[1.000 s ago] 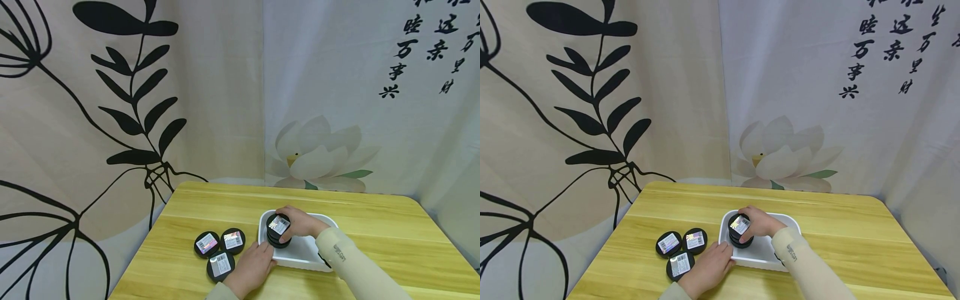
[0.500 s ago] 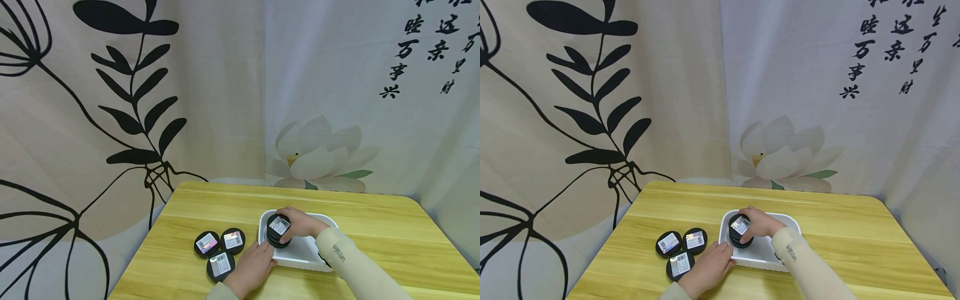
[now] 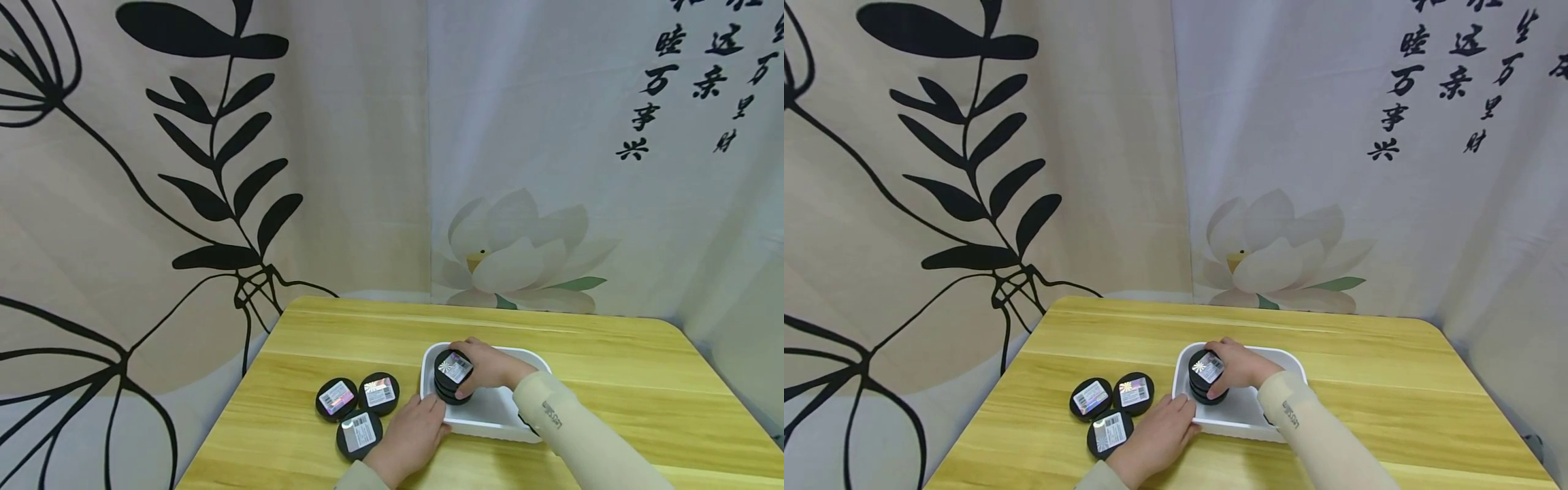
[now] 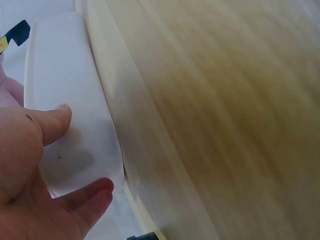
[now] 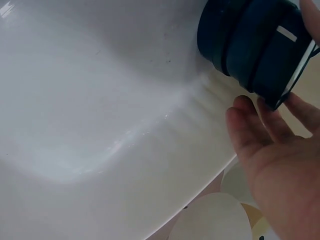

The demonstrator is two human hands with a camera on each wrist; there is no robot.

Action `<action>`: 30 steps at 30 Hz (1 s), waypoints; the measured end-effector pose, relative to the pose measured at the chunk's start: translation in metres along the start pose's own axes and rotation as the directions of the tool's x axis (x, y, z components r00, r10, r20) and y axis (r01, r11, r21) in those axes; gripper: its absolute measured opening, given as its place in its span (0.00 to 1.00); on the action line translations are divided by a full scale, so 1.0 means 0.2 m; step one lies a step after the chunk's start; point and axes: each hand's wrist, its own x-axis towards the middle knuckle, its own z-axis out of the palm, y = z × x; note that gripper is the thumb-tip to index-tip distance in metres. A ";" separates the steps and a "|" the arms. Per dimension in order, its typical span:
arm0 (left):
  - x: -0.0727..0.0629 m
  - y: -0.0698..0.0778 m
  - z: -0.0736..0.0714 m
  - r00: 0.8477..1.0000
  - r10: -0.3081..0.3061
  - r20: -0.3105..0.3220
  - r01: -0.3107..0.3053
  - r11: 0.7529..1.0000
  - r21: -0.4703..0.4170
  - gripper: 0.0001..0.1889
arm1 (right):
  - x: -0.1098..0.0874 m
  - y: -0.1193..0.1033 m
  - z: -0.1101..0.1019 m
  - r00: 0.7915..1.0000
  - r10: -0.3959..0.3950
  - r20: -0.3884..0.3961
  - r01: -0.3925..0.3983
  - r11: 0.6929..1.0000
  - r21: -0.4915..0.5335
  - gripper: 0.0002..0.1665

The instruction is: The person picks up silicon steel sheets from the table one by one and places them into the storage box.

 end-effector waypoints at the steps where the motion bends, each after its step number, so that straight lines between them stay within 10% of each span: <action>1: 0.00 0.00 0.00 1.000 0.001 -0.001 -0.001 1.000 0.001 0.12 | 0.00 0.00 0.00 1.000 0.004 0.002 -0.004 1.000 0.002 0.55; 30: 0.00 0.00 -0.01 1.000 0.002 -0.019 -0.002 1.000 -0.022 0.11 | -0.14 0.06 -0.08 0.998 0.036 -0.049 -0.035 0.999 0.020 0.60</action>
